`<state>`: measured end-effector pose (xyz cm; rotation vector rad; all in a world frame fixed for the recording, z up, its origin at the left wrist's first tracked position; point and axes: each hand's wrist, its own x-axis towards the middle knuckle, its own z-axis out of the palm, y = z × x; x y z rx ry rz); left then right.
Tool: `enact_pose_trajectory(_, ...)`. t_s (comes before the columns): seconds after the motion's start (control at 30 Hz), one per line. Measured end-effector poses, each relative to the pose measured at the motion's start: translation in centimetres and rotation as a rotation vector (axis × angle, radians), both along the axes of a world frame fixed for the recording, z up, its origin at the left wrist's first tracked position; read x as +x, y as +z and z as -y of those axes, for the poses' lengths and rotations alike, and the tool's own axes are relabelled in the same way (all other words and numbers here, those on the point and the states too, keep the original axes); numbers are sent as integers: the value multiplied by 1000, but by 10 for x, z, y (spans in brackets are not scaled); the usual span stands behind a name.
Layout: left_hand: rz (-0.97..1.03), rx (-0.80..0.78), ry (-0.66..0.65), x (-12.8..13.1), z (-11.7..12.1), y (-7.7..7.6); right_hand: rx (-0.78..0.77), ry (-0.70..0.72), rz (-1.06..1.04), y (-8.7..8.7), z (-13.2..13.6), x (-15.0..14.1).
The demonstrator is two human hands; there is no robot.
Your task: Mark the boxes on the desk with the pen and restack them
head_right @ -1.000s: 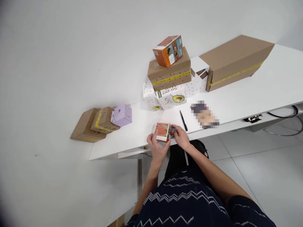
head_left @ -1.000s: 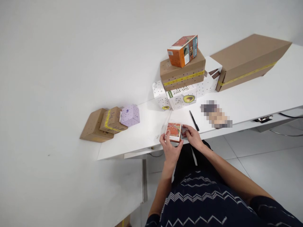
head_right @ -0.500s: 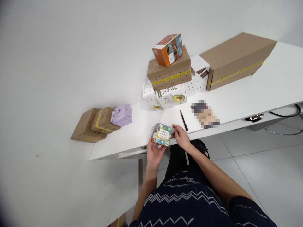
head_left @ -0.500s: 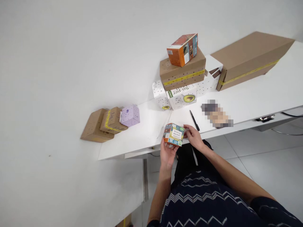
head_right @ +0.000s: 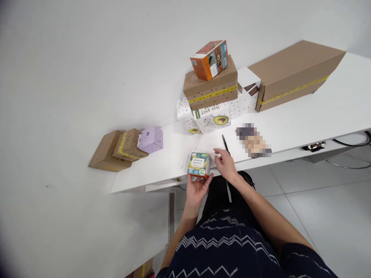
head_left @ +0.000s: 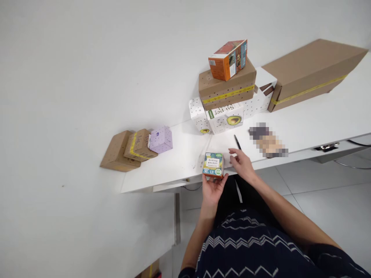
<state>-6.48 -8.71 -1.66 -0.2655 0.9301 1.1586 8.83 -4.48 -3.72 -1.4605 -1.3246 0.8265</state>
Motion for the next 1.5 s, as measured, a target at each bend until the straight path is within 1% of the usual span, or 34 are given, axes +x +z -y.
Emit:
enact_pose_trajectory(0.07,20,11,-22,2,0,-2,20,-71,218,15,-8,14)
enact_pose_trajectory(0.1,32,12,-34,3,-1,-3,-9,-102,348,21,-13,21)
enact_pose_trajectory(0.17,50,-1,-48,6,-3,-3,-125,-131,603,27,-24,31)
enact_pose_trajectory(0.23,72,-20,-56,11,-5,-1,-260,-109,794,26,-32,37)
enact_pose_trajectory(0.3,101,-32,-72,16,-8,2,-335,-51,912,22,-36,37)
enact_pose_trajectory(0.37,118,-38,-85,21,-11,5,-350,3,985,18,-36,33)
enact_pose_trajectory(0.43,122,-40,-103,26,-15,4,-346,51,1023,16,-34,29)
enact_pose_trajectory(0.5,115,-41,-135,29,-17,2,-342,87,1019,15,-31,27)
enact_pose_trajectory(0.6,89,-52,-200,32,-11,-4,-301,77,904,10,-29,34)
enact_pose_trajectory(0.67,49,-48,-269,33,0,-8,-216,15,727,1,-27,43)
enact_pose_trajectory(0.7,1,-21,-314,33,7,-9,-162,-24,612,-4,-26,49)
enact_pose_trajectory(0.73,-93,38,-352,33,15,-9,-110,-63,488,-9,-25,55)
enact_pose_trajectory(0.77,-241,142,-386,32,22,-9,-71,-97,363,-15,-24,60)
enact_pose_trajectory(0.8,-446,289,-405,31,27,-7,-49,-121,249,-20,-22,64)
enact_pose_trajectory(0.87,-971,659,-381,27,29,0,-24,-133,81,-27,-20,68)
enact_pose_trajectory(0.9,-1241,841,-357,24,26,5,-5,-119,27,-28,-19,68)
enact_pose_trajectory(0.93,-1476,988,-339,21,20,9,21,-102,-15,-28,-18,67)
enact_pose_trajectory(0.97,-1656,1094,-354,18,13,13,51,-90,-45,-27,-18,65)
enact_pose_trajectory(1.0,-1776,1164,-385,15,4,16,81,-92,-63,-24,-17,62)
enact_pose_trajectory(1.03,-1835,1210,-436,13,-5,18,107,-113,-69,-19,-17,60)
enact_pose_trajectory(1.07,-1845,1240,-491,12,-13,18,130,-153,-63,-14,-16,58)
enact_pose_trajectory(1.13,-1799,1261,-553,11,-26,14,159,-273,-46,1,-15,54)
enact_pose_trajectory(1.2,-1776,1244,-542,13,-34,6,134,-344,-91,17,-13,51)
enact_pose_trajectory(1.23,-1790,1227,-521,15,-37,2,109,-345,-149,26,-12,50)
enact_pose_trajectory(1.27,-1815,1210,-496,16,-39,-1,85,-319,-220,35,-12,49)
enact_pose_trajectory(1.37,-1895,1187,-438,21,-45,-7,47,-157,-394,58,-11,42)
enact_pose_trajectory(1.43,-1912,1176,-412,24,-47,-8,41,-81,-409,67,-13,34)
enact_pose_trajectory(1.5,-1905,1159,-389,25,-48,-8,55,-50,-380,71,-16,24)
